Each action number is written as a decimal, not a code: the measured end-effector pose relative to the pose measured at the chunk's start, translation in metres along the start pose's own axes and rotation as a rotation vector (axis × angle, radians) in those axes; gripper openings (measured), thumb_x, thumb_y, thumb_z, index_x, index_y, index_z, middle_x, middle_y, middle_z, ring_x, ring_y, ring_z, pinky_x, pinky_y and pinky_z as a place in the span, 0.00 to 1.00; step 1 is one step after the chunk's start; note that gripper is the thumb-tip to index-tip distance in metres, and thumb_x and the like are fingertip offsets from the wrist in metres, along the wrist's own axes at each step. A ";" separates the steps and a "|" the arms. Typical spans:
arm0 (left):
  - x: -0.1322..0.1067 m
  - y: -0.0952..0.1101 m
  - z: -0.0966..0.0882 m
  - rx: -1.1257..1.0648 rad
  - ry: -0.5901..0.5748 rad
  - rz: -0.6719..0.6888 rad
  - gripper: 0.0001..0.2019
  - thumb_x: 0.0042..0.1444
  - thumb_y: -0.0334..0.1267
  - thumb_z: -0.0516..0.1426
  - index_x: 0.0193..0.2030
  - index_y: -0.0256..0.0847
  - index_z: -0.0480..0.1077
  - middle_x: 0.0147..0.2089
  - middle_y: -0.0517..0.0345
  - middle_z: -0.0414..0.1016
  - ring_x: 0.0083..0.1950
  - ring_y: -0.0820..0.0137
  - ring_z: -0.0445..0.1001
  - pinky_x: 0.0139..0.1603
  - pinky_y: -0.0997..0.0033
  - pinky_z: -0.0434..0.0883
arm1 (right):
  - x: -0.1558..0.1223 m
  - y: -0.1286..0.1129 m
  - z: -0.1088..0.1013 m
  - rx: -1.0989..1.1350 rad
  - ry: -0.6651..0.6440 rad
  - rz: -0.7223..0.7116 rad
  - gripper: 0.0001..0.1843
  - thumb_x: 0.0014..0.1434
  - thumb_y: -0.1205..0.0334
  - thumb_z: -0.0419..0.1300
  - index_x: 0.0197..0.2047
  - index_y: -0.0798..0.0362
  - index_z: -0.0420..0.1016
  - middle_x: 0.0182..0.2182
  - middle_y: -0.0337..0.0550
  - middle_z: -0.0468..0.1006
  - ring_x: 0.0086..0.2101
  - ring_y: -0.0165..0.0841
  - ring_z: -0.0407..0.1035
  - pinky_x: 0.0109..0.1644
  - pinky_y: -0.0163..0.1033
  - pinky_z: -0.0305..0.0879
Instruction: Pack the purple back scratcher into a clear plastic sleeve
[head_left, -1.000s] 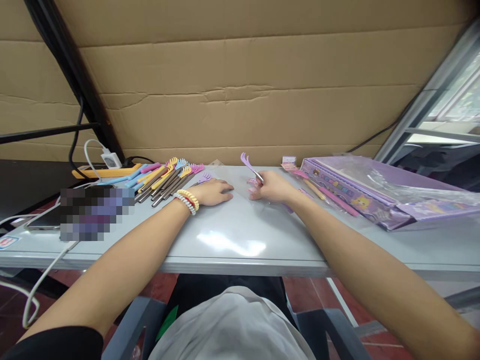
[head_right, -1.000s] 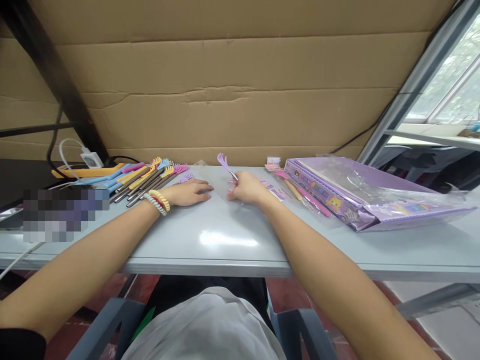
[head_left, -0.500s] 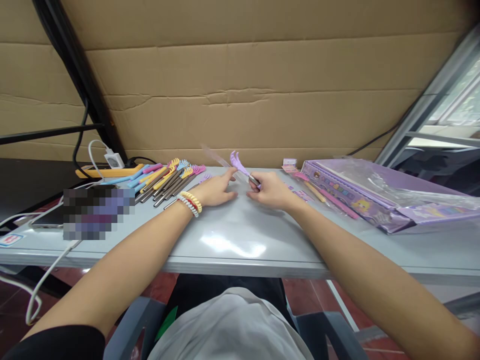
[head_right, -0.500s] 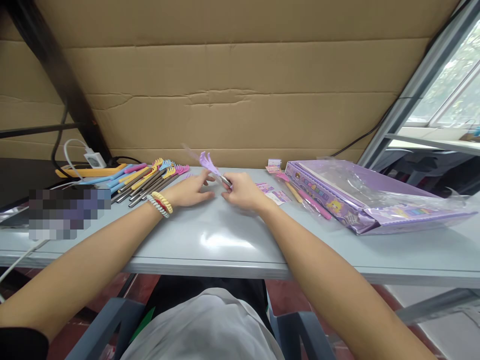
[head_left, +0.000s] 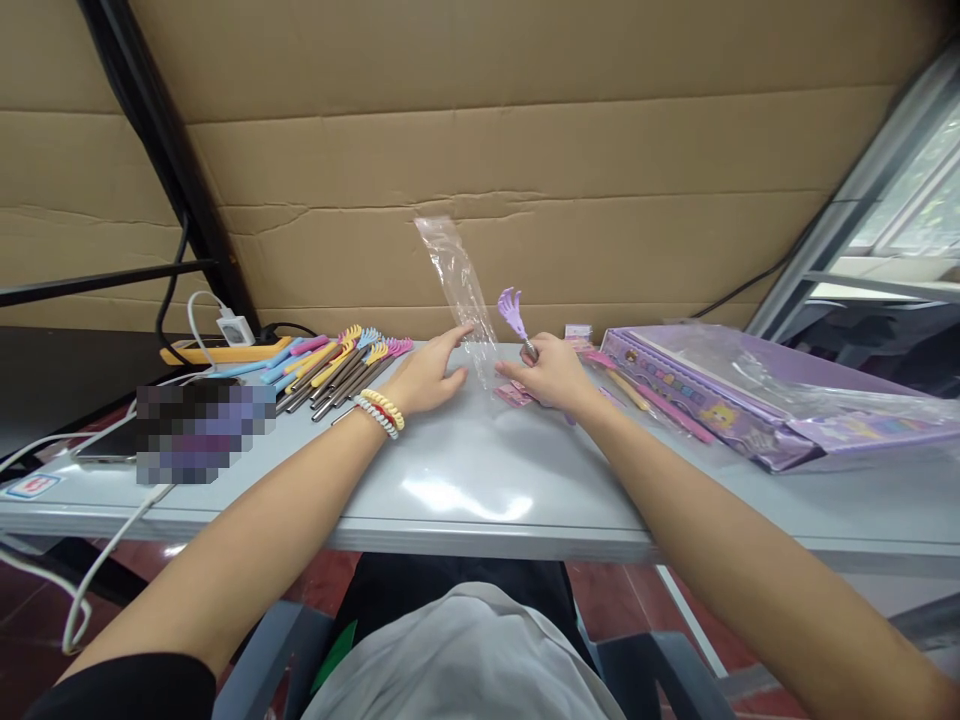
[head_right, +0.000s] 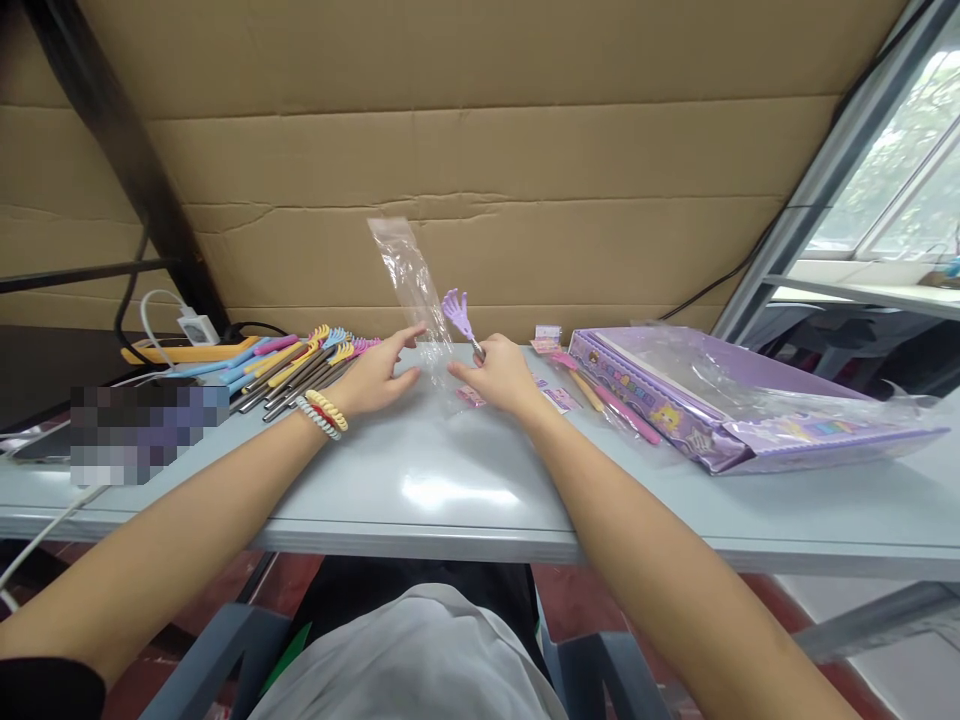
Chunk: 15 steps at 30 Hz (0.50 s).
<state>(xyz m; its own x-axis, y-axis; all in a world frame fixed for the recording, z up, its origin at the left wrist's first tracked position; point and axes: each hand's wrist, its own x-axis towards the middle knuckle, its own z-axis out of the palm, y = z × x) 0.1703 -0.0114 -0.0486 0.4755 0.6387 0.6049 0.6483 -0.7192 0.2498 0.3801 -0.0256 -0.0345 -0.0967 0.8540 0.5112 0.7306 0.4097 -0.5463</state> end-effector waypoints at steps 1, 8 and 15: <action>0.000 0.000 0.000 -0.014 0.029 0.004 0.31 0.54 0.35 0.51 0.65 0.35 0.51 0.64 0.46 0.61 0.59 0.63 0.66 0.59 0.62 0.64 | 0.001 0.002 -0.001 0.066 -0.042 0.047 0.26 0.42 0.50 0.64 0.18 0.51 0.49 0.20 0.35 0.59 0.22 0.25 0.53 0.27 0.35 0.49; 0.002 0.004 -0.005 -0.100 0.198 0.014 0.32 0.52 0.32 0.52 0.64 0.38 0.50 0.67 0.45 0.56 0.61 0.63 0.64 0.60 0.60 0.63 | -0.001 0.003 0.000 0.631 -0.273 0.155 0.24 0.35 0.68 0.64 0.19 0.51 0.46 0.28 0.42 0.73 0.18 0.22 0.58 0.21 0.34 0.54; 0.006 0.006 0.001 -0.399 0.363 -0.080 0.31 0.45 0.32 0.57 0.56 0.44 0.48 0.63 0.43 0.59 0.54 0.64 0.69 0.47 0.63 0.70 | -0.002 0.000 0.003 0.681 -0.150 0.113 0.21 0.39 0.67 0.62 0.19 0.51 0.48 0.24 0.38 0.71 0.17 0.20 0.53 0.20 0.33 0.49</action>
<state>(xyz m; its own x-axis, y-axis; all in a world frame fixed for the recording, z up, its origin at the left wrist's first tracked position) 0.1774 -0.0113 -0.0439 0.1520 0.6108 0.7770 0.3644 -0.7654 0.5304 0.3784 -0.0258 -0.0378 -0.1730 0.9179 0.3572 0.1609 0.3841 -0.9091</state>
